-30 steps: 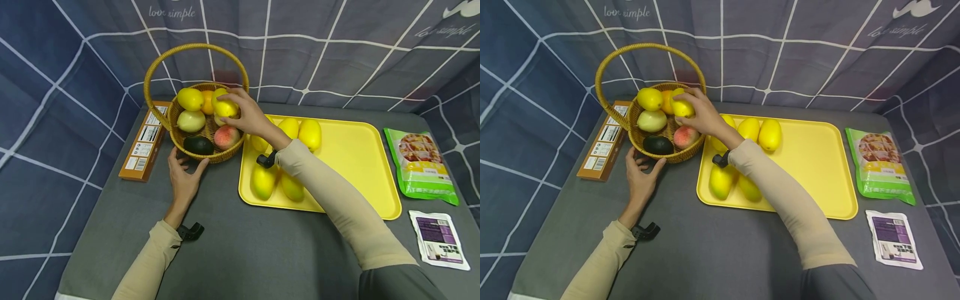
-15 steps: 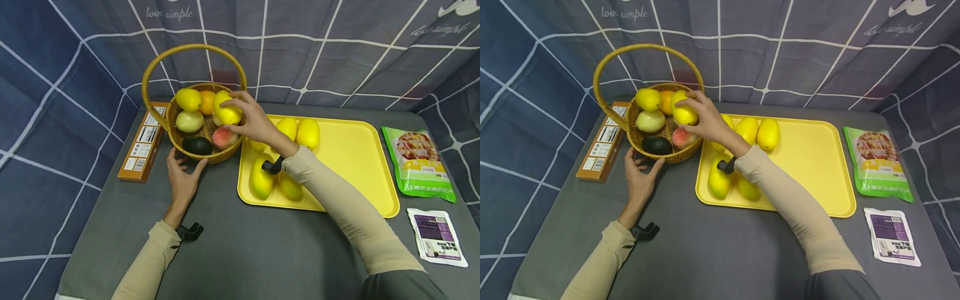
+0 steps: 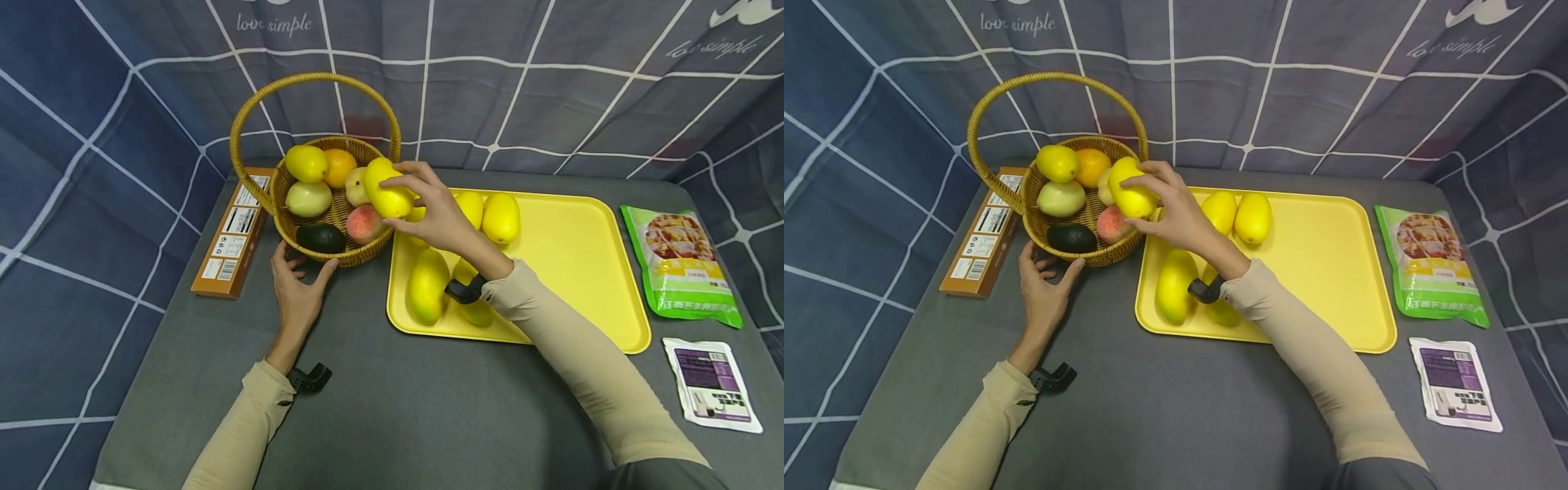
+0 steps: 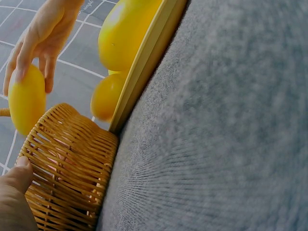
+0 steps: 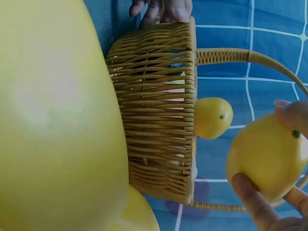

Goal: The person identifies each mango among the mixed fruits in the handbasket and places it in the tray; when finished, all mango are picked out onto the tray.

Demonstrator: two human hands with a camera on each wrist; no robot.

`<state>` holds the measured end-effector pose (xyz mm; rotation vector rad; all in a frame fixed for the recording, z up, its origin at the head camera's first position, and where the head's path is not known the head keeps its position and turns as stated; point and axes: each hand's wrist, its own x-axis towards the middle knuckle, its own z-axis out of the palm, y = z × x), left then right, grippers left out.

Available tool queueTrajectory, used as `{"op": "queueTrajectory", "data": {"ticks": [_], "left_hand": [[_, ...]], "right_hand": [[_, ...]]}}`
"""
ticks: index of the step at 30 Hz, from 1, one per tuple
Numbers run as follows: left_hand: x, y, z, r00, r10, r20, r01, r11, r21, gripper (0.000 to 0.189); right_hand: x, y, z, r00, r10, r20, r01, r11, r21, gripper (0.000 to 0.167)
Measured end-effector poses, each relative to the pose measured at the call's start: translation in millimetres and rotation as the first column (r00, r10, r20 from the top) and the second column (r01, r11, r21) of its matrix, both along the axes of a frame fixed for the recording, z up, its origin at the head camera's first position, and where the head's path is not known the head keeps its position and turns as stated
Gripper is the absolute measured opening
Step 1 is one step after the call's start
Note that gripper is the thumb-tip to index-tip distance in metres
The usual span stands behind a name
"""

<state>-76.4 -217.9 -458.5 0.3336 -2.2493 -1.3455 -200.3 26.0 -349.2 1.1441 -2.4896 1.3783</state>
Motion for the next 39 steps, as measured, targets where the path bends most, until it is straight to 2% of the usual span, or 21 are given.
{"op": "queueTrajectory", "data": {"ticks": [6,15,21,29,39], "left_hand": [[3.4,-2.9,-2.2,1.000,0.013,0.022,-0.013,1.000,0.002,0.090],[5.3,-4.7,-2.2,0.999,0.020,0.028,-0.020,1.000,-0.003,0.091],[3.7,-1.7,-1.5,1.000,0.010,0.022,-0.010,1.000,-0.007,0.091],[2.4,0.2,-1.1,1.000,0.012,0.010,-0.012,1.000,-0.008,0.090],[1.0,0.5,-1.1,1.000,0.007,0.006,-0.007,1.000,-0.006,0.089]], "right_hand": [[9.5,12.4,0.9,1.000,-0.019,-0.006,0.019,1.000,-0.007,0.048],[15.1,35.6,-2.8,0.998,-0.058,-0.013,0.058,0.998,-0.022,0.049],[11.5,67.2,-2.9,0.990,-0.140,-0.015,0.139,0.989,-0.050,0.050],[5.0,113.9,-6.4,0.957,-0.290,-0.011,0.289,0.957,-0.018,0.051],[7.6,169.6,-22.1,0.888,-0.459,0.037,0.458,0.888,0.025,0.053]]}}
